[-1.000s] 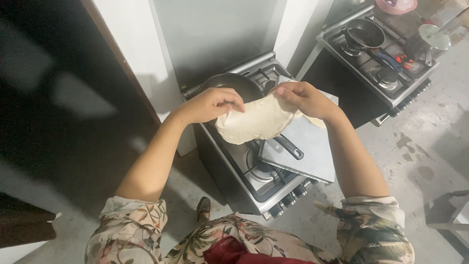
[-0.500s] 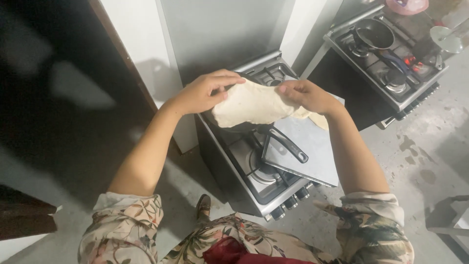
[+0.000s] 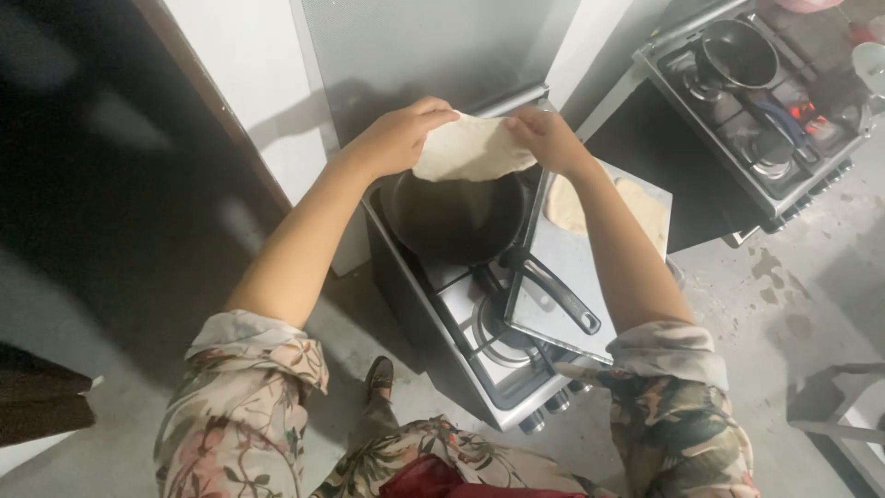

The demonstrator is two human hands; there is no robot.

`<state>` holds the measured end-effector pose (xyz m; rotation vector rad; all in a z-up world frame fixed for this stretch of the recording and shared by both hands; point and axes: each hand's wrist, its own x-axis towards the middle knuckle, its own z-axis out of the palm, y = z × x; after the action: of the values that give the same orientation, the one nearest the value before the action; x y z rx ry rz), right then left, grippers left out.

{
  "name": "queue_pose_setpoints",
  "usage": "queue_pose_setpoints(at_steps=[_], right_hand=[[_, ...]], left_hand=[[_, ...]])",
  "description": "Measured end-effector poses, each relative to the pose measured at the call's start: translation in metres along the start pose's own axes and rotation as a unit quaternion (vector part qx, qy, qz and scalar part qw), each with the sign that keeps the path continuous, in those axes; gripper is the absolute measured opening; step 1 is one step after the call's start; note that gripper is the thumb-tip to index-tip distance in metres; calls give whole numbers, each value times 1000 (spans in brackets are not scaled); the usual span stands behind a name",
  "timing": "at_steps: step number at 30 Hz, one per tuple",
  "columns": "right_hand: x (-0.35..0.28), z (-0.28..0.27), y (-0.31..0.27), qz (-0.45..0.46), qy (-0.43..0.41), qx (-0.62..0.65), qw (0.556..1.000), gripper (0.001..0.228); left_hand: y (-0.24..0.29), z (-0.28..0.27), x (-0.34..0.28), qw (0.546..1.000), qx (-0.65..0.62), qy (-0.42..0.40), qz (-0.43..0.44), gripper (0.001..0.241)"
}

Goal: Cook flatbread on a stove and prepare new dough pieces for cooking.

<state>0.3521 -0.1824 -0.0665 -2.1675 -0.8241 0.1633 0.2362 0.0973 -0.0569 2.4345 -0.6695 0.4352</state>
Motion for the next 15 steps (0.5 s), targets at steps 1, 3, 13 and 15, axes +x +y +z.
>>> queue_pose_setpoints(at_steps=[1, 3, 13, 15], right_hand=[[8, 6, 5, 2, -3, -1, 1000, 35], [20, 18, 17, -20, 24, -13, 999, 34], [-18, 63, 71, -37, -164, 3, 986, 24], [-32, 65, 63, -76, -227, -61, 969, 22]], left_hand=[[-11, 4, 3, 1000, -3, 0, -2, 53], [-31, 13, 7, 1000, -13, 16, -16, 51], [-42, 63, -46, 991, -7, -134, 24, 57], [-49, 83, -58, 979, 36, -165, 111, 55]])
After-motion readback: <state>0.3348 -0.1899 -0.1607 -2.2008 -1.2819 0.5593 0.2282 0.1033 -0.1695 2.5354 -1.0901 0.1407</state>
